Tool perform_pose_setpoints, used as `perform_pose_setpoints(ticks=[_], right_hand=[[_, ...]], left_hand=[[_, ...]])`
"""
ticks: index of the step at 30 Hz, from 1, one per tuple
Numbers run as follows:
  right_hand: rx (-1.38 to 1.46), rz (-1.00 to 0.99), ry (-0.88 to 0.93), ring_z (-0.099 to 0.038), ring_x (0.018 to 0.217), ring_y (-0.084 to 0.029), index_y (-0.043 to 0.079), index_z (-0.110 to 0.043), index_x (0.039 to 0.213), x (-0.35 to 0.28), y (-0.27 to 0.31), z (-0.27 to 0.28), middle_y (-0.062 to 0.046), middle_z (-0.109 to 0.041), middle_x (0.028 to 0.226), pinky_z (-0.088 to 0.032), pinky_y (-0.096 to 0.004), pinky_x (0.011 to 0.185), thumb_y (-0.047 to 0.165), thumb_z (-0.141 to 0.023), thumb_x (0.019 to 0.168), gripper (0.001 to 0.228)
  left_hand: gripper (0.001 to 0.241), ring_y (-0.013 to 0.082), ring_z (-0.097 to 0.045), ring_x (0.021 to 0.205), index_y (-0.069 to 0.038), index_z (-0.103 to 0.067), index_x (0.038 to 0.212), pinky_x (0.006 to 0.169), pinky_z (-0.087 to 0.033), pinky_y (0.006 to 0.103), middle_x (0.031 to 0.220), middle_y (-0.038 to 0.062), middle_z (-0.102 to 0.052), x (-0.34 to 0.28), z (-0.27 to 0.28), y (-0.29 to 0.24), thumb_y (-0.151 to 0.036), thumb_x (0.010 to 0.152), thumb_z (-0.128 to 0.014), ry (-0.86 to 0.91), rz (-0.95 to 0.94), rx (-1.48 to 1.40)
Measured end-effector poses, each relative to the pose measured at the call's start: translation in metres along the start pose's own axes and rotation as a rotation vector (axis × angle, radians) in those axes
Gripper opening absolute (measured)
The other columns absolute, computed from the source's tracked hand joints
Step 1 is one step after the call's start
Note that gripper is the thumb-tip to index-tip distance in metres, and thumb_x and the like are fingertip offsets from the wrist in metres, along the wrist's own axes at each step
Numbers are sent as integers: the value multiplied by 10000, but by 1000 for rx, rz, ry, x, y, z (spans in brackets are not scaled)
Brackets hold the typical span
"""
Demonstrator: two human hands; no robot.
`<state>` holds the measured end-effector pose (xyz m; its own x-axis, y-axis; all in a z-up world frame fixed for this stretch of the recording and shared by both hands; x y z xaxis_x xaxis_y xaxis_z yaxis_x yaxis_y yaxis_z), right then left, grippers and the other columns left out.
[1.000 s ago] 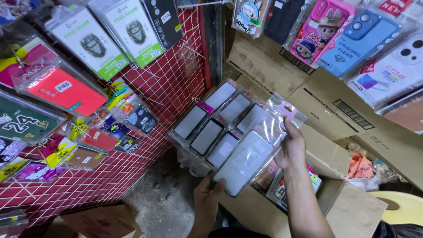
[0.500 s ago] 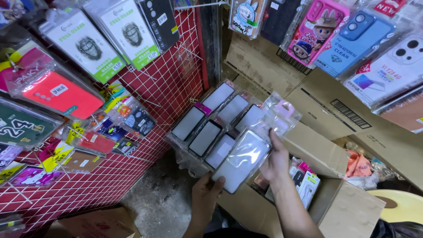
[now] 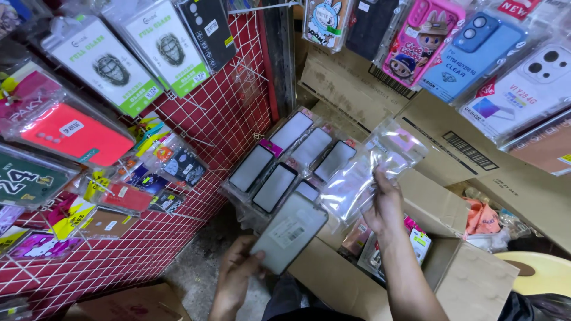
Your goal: The person removes packaged phone cases from a cardboard box, briefly turns them over, and places them into a clear plastic organizer tray. The person repeats this action for several cases of different colors and styles.
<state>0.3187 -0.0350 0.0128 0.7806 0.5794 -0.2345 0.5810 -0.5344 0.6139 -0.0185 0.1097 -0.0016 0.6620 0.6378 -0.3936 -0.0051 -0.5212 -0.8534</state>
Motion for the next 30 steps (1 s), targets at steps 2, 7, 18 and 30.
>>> perform_pose_setpoints(ticks=[2, 7, 18, 30], right_hand=[[-24, -13, 8, -697, 1086, -278, 54, -531, 1426, -16, 1, -27, -159, -663, 1269, -603, -452, 941, 178, -496, 1080, 369], [-72, -188, -2, -683, 978, -274, 118, -513, 1422, -18, -47, 7, -107, -645, 1191, -621, -526, 800, 253, -535, 1051, 395], [157, -291, 225, -583, 1268, -436, 1, -457, 1493, -57, -55, -53, -273, -582, 1415, -446, -569, 1076, 716, -348, 975, 890], [200, -289, 56, -628, 1224, -403, 14, -507, 1434, -53, -70, -24, -227, -634, 1360, -475, -544, 1073, 407, -552, 989, 596]], left_hand=[[295, 144, -667, 640, 13, -649, 1159, 523, -506, 287, 944, 90, -747, 8, -6, -9, -24, 868, -687, -18, -49, 7], [323, 126, -648, 639, 28, -644, 1165, 508, -499, 283, 894, 91, -716, 23, -52, -33, 6, 854, -729, -62, -112, -18], [454, 49, -529, 655, -31, -658, 1314, 563, -414, 240, 834, -7, -717, 28, -126, -31, -103, 879, -764, -22, -294, 294], [740, 220, -511, 1119, -67, -427, 1425, 918, -469, 396, 1230, 121, -566, 24, -120, -42, -140, 804, -824, -204, -537, 497]])
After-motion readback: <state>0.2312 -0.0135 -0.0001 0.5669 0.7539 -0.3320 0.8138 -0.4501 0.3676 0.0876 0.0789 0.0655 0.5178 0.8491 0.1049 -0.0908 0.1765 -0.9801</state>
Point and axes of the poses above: each hand's wrist, its own x-axis towards the middle knuckle, its own z-axis out of the back of the hand, y = z × x, the point moved 7 cm from there along x, towards the middle knuckle
